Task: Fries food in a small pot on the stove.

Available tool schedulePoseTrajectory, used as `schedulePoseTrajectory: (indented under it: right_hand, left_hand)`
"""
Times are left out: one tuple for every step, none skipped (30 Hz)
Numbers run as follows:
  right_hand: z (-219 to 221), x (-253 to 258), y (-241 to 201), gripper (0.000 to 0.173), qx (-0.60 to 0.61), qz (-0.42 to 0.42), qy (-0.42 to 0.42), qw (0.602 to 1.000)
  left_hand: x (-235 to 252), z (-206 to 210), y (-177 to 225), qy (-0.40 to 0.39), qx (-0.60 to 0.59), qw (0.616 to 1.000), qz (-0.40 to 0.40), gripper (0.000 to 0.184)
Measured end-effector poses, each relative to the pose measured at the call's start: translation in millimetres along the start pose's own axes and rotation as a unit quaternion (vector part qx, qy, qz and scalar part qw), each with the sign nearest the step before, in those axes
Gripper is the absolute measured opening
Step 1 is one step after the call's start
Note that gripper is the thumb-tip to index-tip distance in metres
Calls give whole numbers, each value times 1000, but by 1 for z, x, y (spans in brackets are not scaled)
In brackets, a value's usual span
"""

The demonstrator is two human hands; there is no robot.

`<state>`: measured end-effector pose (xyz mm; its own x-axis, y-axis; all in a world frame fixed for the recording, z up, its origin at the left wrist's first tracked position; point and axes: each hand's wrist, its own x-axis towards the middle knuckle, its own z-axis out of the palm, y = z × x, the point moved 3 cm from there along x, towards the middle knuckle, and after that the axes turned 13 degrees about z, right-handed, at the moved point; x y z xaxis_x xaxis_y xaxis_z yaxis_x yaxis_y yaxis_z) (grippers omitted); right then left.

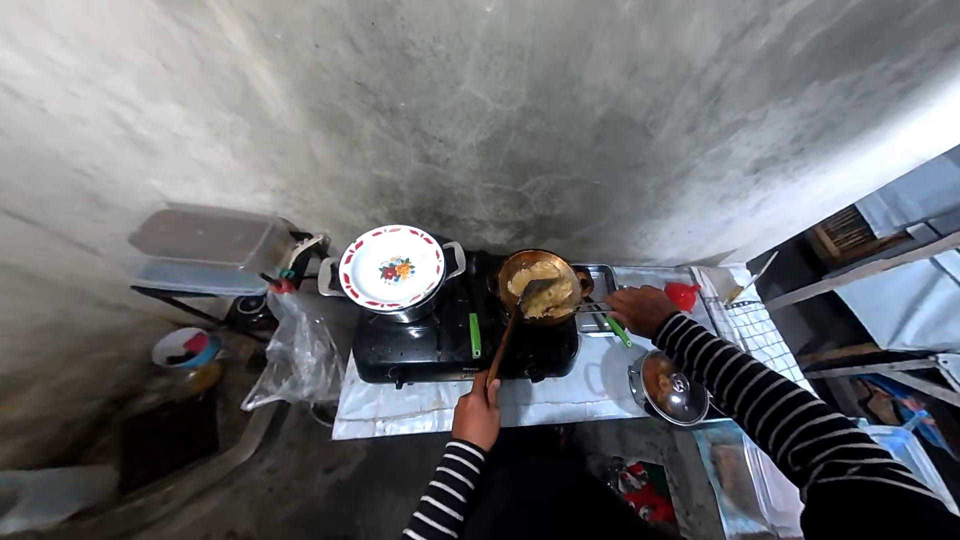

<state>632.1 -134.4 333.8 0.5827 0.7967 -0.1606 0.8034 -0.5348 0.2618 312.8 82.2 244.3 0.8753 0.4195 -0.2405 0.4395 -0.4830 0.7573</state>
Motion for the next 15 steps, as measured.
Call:
schedulePoseTrajectory:
  right_hand:
    - [4,0,0,39,2,-4,13,1000]
    - [7,0,-1,38,5,-6,25,1000]
    - [10,-1,-2,38,9,-8,35,999]
    - [11,-1,-2,38,12,-10,43,999]
    - [12,-1,-2,38,12,-11,45,999]
    - [12,-2,-3,38,11,-14,52,999]
    - [13,-2,-3,38,11,-18,63,998]
    - [13,-2,-2,37,11,-24,76,997]
    - [11,-3,-1,37,10,-27,85,996]
    - [7,-3,0,37,7,-31,95,995]
    - [3,-5,1,37,1,-37,107,994]
    - [-2,-6,2,36,-2,-44,119,992]
    - [-7,-6,3,36,-6,-50,123,991]
    - [-10,-7,4,36,-8,-57,128,990]
    - [-13,-8,4,36,-12,-65,133,989]
  left_hand:
    - [-3,-2,1,-1,-12,1000,2,45]
    - [-6,-4,2,-8,-22,1000,2,44]
    - [-9,-6,4,-19,-27,999,2,44]
    - [-10,-6,5,-28,-26,999,0,43]
    - [-11,-6,6,-34,-17,999,-5,43]
    - [-11,-5,7,-38,3,999,-11,44]
    - [-10,-6,8,-41,30,999,-18,45]
    - [-9,-8,10,-45,59,997,-24,46]
    - [-8,-10,13,-49,87,995,-30,47]
    - [-7,-12,15,-50,111,992,-32,47]
    - [-6,-13,17,-50,126,990,-33,47]
    - [-6,-13,18,-50,136,989,-33,48]
    - [-5,-13,18,-49,140,988,-34,48]
    - [-5,-13,18,-49,143,988,-34,48]
    - [-5,-13,17,-48,143,988,-34,48]
